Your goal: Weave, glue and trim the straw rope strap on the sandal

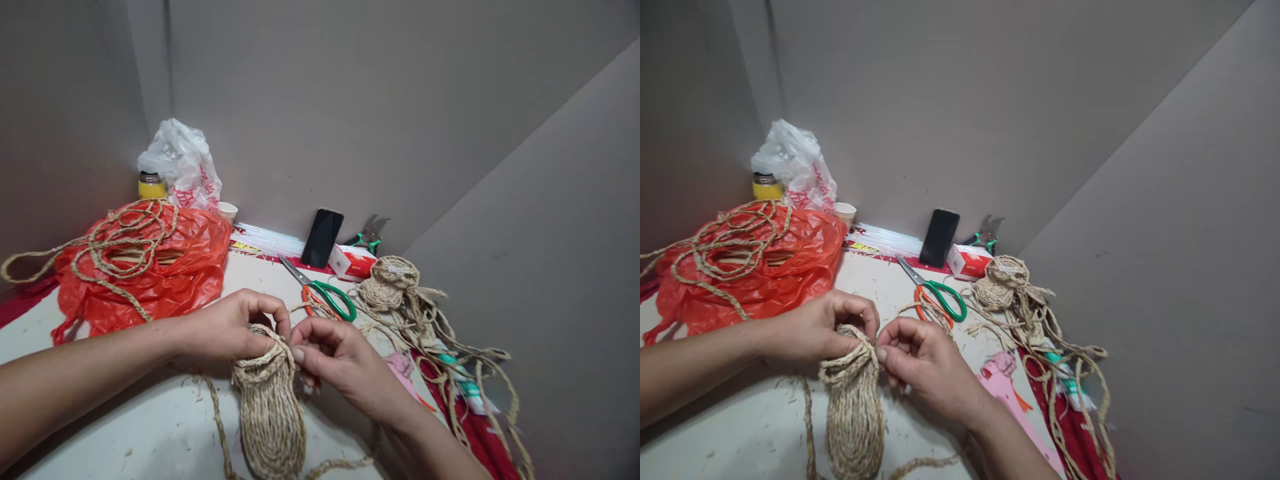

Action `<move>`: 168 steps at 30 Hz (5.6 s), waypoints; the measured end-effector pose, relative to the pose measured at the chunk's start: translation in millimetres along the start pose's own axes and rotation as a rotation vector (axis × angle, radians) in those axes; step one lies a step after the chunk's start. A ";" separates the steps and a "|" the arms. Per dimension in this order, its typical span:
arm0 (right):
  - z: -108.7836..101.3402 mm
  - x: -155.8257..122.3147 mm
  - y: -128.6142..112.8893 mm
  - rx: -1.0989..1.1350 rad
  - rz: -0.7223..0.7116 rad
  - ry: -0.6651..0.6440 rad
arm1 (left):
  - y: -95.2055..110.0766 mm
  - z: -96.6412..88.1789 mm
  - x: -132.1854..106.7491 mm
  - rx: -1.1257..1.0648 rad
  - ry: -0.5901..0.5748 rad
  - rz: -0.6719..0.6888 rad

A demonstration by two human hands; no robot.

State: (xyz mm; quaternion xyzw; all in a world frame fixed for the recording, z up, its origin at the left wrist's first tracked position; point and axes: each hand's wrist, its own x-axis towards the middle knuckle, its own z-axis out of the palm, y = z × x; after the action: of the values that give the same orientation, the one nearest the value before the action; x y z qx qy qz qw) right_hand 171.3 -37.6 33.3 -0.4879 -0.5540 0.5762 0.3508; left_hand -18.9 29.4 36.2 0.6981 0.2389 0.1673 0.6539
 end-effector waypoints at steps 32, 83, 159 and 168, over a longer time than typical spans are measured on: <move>7.5 13.1 22.2 0.452 -0.074 -0.036 | -5.0 10.6 1.1 -0.659 0.091 -0.081; 33.8 3.9 18.4 0.267 -0.109 0.399 | -3.8 20.0 5.2 -0.673 0.446 -0.099; 18.4 4.5 19.0 0.244 -0.199 0.449 | 3.7 -0.7 3.3 -0.419 0.266 -0.040; 18.3 7.4 17.3 0.499 -0.057 0.268 | 1.0 5.6 1.5 -0.477 0.240 -0.069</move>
State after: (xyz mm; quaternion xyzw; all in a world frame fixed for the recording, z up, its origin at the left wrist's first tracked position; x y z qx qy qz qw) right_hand 154.2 -38.4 13.4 -0.4423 -0.3572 0.6152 0.5462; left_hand -14.5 25.5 36.6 0.4909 0.2923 0.2781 0.7722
